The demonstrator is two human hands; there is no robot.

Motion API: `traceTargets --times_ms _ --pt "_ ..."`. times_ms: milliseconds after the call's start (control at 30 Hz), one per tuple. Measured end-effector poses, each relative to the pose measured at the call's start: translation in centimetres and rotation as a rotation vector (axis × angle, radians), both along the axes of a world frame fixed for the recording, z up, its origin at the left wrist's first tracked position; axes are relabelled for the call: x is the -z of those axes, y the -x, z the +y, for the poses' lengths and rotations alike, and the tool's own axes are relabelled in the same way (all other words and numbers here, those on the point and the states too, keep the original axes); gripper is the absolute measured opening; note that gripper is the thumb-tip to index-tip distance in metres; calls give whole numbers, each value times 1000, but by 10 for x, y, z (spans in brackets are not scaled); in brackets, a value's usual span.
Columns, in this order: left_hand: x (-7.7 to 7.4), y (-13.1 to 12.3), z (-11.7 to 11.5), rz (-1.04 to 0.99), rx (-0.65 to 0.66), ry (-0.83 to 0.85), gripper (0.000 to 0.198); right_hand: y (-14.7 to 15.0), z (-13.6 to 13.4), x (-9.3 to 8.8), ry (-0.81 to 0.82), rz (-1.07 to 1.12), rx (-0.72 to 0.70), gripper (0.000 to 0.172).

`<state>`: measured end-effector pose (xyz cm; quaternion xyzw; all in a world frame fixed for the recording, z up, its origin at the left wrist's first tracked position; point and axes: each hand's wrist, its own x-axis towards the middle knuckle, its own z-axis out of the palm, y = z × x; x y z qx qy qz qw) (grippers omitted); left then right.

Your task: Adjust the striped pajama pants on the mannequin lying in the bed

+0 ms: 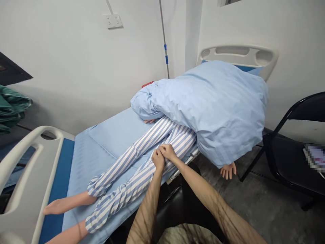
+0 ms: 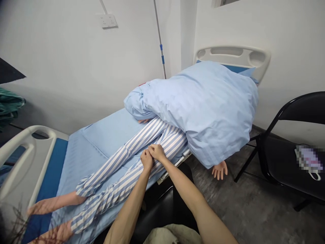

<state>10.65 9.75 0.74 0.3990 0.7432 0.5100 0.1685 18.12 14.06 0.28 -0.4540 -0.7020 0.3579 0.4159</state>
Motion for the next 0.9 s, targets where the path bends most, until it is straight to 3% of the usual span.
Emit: traceTargets --times_ms 167,333,600,800,900 --pt "-9 -7 19 -18 23 -23 39 0 4 2 49 159 -37 40" --pt "6 -12 12 49 33 75 40 0 6 1 116 174 -47 40" --pt "8 -11 10 113 74 67 45 -17 17 -36 -84 3 -95 39" --pt "10 -12 9 57 28 35 46 -22 15 -11 -95 -101 6 38" --pt "7 -11 18 -135 -15 -2 44 -23 14 -4 -90 -87 46 41"
